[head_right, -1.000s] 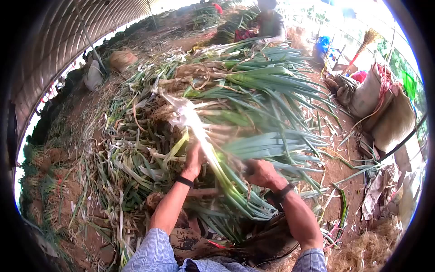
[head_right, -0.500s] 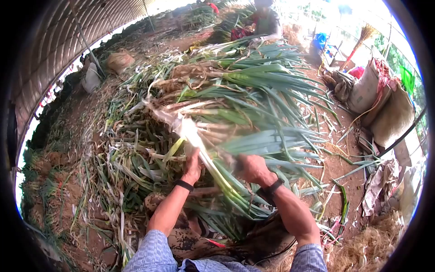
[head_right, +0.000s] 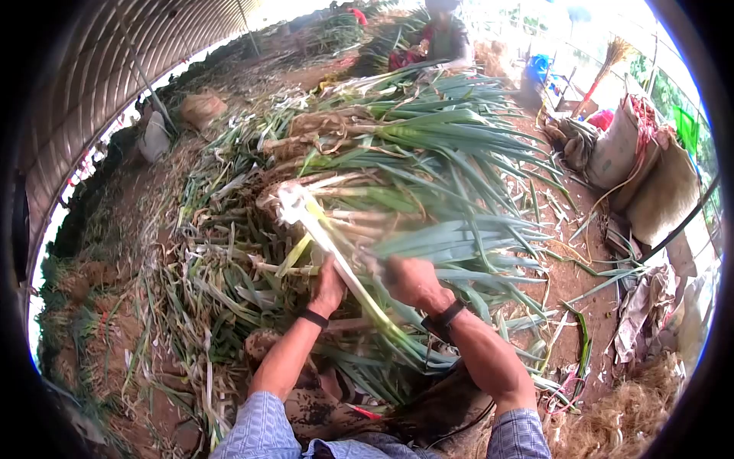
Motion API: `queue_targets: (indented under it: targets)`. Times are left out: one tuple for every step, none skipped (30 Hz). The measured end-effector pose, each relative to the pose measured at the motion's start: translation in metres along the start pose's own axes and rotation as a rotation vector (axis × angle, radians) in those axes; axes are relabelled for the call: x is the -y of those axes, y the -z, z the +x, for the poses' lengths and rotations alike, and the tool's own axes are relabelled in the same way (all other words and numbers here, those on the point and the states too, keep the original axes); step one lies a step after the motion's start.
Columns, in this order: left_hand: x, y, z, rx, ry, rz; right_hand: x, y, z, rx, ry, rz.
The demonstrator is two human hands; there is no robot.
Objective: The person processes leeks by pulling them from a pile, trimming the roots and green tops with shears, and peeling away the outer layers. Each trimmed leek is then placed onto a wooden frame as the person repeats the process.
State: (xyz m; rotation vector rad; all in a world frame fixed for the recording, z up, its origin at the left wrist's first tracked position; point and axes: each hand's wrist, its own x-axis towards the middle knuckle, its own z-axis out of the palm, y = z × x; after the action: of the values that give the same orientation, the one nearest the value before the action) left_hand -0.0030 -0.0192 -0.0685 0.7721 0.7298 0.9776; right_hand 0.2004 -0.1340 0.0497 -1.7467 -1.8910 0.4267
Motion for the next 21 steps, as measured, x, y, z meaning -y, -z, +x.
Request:
queue_targets:
  targets:
    - [-0.004,-0.004,-0.003,0.017,-0.012,0.039,0.000,0.001,0.001,0.000,0.015,-0.004]
    - [-0.008,-0.007,-0.006,0.031,-0.024,0.077,0.001,0.000,0.001,0.016,0.055,-0.017]
    - [-0.012,-0.009,-0.010,0.044,-0.036,0.115,0.003,-0.001,0.001,0.019,0.042,-0.001]
    - [-0.012,-0.013,-0.012,-0.001,-0.010,0.067,0.007,0.000,0.001,0.021,0.026,0.015]
    - [-0.012,-0.014,-0.013,-0.015,-0.004,0.069,0.009,0.001,0.001,0.021,0.009,0.030]
    - [-0.012,-0.016,-0.014,-0.028,0.002,0.070,0.008,0.001,0.002,0.019,-0.024,0.030]
    - [-0.011,-0.017,-0.014,-0.039,0.007,0.071,0.007,0.002,0.002,0.014,-0.002,0.034]
    - [-0.005,-0.010,-0.008,-0.031,0.011,0.060,0.007,0.003,0.002,0.011,0.022,0.038]
    - [0.000,-0.001,0.000,-0.024,0.015,0.050,0.008,0.002,0.002,0.008,0.047,0.044]
    - [-0.003,-0.002,0.000,-0.018,0.019,0.040,0.007,0.000,0.003,0.036,0.036,0.004]
    - [-0.004,-0.004,-0.002,-0.020,0.016,0.024,0.006,-0.002,0.004,0.035,0.040,0.003]
    - [-0.004,-0.006,-0.005,-0.022,0.013,0.009,0.005,-0.003,0.004,0.034,0.043,0.001]
    - [-0.006,-0.011,-0.009,-0.022,0.012,-0.005,0.004,-0.004,0.003,0.033,0.044,0.000]
    - [-0.005,-0.015,-0.011,-0.012,0.016,-0.023,0.004,-0.005,0.003,0.030,0.044,0.000]
    - [-0.006,-0.021,-0.013,-0.003,0.018,-0.041,0.004,-0.006,0.004,0.027,0.047,0.000]
    - [-0.004,-0.021,-0.013,0.006,0.021,-0.060,0.005,-0.007,0.004,0.024,0.050,0.000]
    - [0.000,-0.019,-0.012,0.013,-0.033,-0.028,0.007,-0.007,0.005,0.026,0.056,0.002]
    - [0.005,-0.016,-0.011,0.020,-0.087,0.004,0.008,-0.007,0.006,0.028,0.062,0.003]
    - [0.003,-0.020,-0.013,0.028,-0.140,0.037,0.009,-0.007,0.006,0.030,0.068,0.005]
    - [-0.002,-0.020,-0.015,-0.027,-0.062,0.045,0.008,-0.009,0.005,-0.005,0.115,0.014]
    - [-0.006,-0.022,-0.016,-0.058,-0.029,0.073,0.007,-0.013,0.003,-0.040,0.163,0.023]
